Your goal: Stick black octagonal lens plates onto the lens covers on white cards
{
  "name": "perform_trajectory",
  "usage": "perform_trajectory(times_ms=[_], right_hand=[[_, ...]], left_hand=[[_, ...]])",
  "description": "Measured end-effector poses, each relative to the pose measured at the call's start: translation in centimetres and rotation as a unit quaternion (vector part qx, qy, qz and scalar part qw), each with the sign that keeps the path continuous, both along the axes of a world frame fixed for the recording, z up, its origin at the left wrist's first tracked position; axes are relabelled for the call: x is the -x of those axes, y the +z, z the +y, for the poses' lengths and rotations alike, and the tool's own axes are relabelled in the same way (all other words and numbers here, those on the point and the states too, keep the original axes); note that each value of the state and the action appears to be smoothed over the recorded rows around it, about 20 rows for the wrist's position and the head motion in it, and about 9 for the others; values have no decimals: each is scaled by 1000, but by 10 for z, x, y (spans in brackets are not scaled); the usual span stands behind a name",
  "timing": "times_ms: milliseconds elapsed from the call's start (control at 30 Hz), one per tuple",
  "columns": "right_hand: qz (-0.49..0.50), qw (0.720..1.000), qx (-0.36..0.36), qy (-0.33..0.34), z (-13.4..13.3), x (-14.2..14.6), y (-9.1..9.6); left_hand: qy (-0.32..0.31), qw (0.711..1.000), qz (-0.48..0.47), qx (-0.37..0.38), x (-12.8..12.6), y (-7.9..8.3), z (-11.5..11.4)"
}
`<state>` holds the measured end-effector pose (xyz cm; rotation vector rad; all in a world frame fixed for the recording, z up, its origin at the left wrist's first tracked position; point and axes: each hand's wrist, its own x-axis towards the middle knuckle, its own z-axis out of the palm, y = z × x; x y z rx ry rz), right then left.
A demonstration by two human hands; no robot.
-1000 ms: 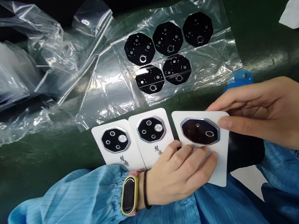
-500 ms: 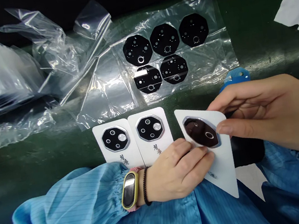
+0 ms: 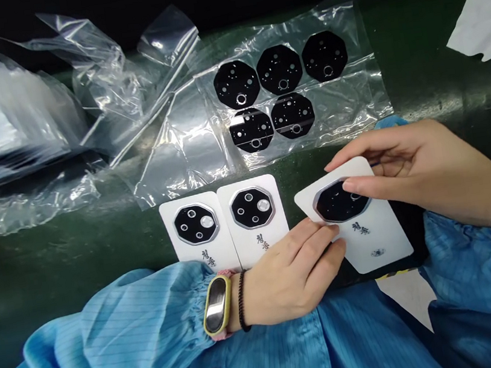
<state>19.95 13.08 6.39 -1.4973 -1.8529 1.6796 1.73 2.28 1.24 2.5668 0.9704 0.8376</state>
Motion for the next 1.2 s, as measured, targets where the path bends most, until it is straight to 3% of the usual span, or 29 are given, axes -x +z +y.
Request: perform_trajectory(times_ms=[233, 400, 500, 633, 733, 833, 967, 1067, 1200], right_hand=[[20, 999, -28, -22, -3, 8, -7], [-28, 989, -117, -84, -12, 19, -8], [-73, 976, -189, -83, -15, 21, -10], [-150, 928, -332, -82, -18, 16, -18], [-200, 883, -412, -101, -18, 13, -23], [-219, 878, -418, -81, -13, 19, -22], [-236, 887, -394, -50, -2, 41, -20], [-256, 893, -369, -46, 5, 59, -21], [-278, 897, -339, -49, 9, 72, -21]], left_hand=[[-11, 1000, -5, -19, -2, 2, 1], [-10, 1000, -3, -27, 0, 4, 2], [-9, 1000, -14, -9, 2, 8, 2], [6, 999, -9, 36, 7, 11, 3], [19, 1000, 21, 11, 12, 12, 1], [10, 999, 42, -22, 20, 13, -7], [-59, 997, 46, -28, 34, 14, -23], [-98, 993, 66, -15, 46, 10, -37], [-99, 990, 92, 27, 52, 2, -49]])
